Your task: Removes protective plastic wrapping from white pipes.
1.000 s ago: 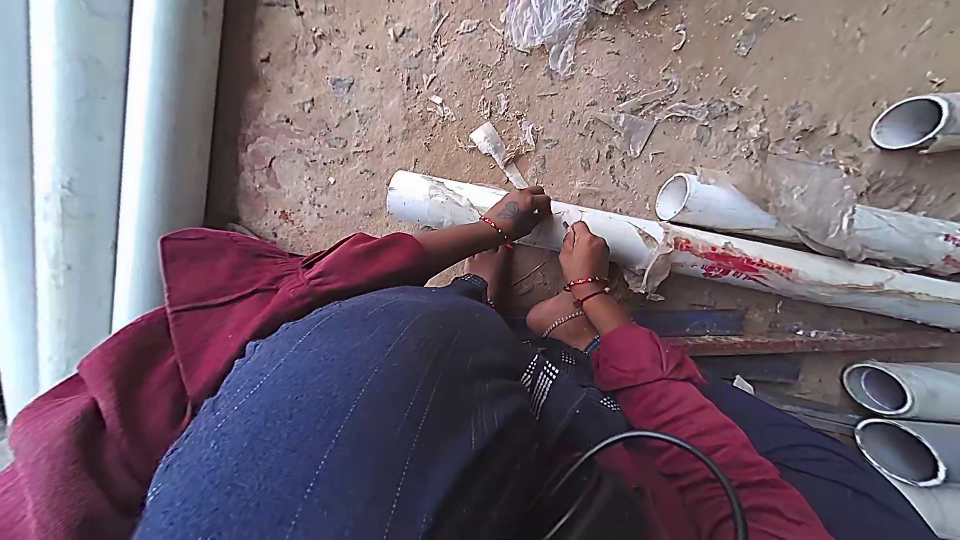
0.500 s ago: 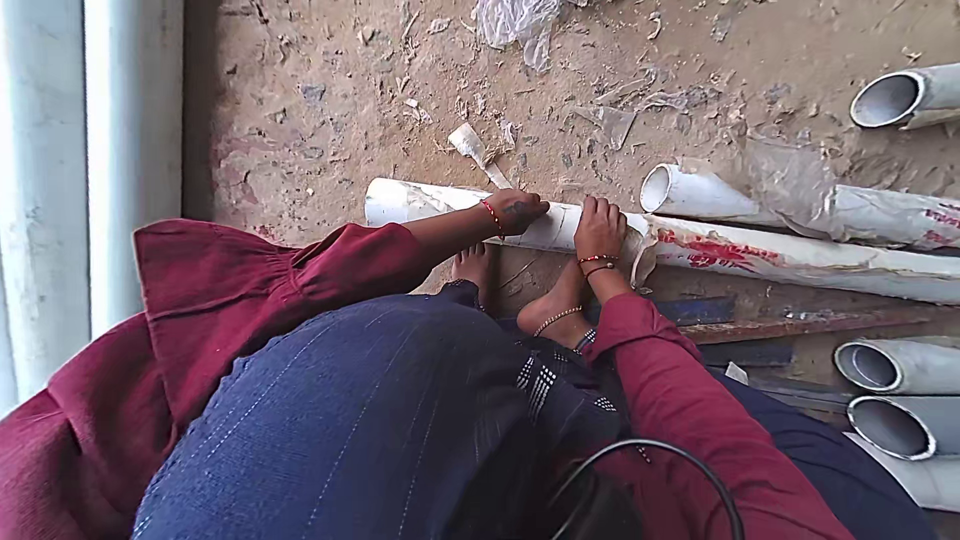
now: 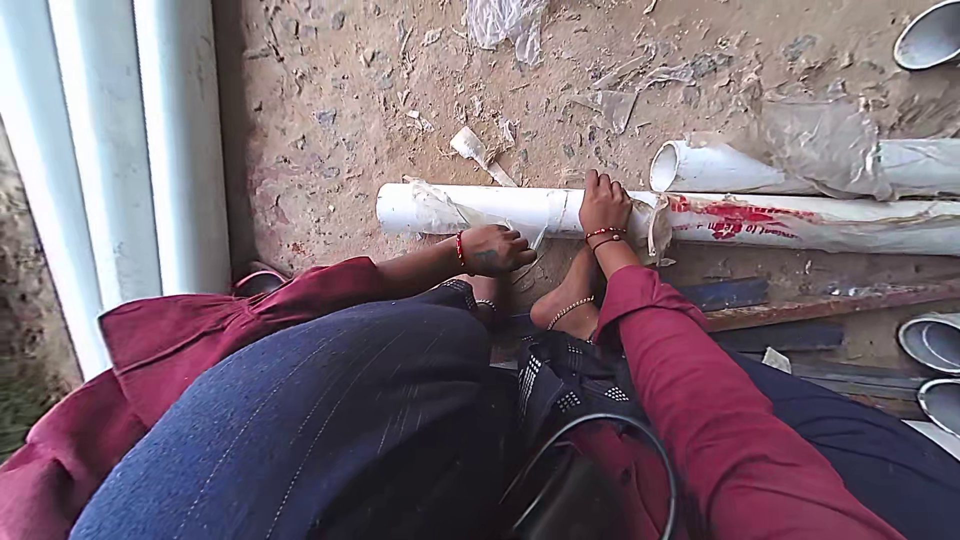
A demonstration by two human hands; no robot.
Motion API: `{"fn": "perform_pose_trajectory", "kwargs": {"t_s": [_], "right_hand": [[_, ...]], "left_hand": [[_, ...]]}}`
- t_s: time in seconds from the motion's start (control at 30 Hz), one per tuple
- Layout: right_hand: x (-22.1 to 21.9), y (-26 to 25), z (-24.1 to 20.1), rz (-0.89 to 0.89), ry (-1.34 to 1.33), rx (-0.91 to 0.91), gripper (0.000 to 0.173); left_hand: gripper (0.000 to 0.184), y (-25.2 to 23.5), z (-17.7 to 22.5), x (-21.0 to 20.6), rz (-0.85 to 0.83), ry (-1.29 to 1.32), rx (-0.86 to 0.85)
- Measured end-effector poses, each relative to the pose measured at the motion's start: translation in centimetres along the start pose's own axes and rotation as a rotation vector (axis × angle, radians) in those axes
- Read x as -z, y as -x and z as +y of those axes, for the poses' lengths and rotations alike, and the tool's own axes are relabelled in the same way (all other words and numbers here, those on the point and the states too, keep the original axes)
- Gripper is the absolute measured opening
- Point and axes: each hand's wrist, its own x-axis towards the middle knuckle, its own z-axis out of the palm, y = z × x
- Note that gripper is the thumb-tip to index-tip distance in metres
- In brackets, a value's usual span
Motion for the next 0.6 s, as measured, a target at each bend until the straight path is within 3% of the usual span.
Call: {"fn": "perform_pose_trajectory", "kwargs": {"t_s": [0.07,0.13,0.2,0.27,0.33,0.53,0.6], "right_hand": [[0.7,-0.5,-0.3,-0.083,0.005,-0.024,0.037],[0.5,-0.1,-0.1,-0.055,0.001,0.005,0.034],[-1.1,1.4,0.6,0.263,-0.017,0.145,0.025],[-2.5,2.9,1.2,0.622,-0.049,0.279,0.021],[-3.2,4.6,1.3,0.739,-0.104,0.306,0.02],[-3.8,6.3,0.8,0.598,-0.119,0.274,0.021],[-3.8,5.4,0.6,0.587,-0.091,0.26,0.02]], "left_hand": [[0.034,0.3,-0.4,1.0,0.133,-0.061,0.185],[0.06,0.9,-1.4,1.4,0.083,0.062,0.494],[0.072,2.1,-2.3,0.7,-0.037,0.098,0.609],[0.06,2.9,-1.8,-0.7,-0.03,0.01,0.581],[0.046,3.1,-0.3,-1.4,0.056,-0.033,0.56],[0.038,0.7,1.5,4.2,-0.231,0.273,0.799],[0.032,0.1,1.3,5.9,-0.245,0.344,0.836]]}}
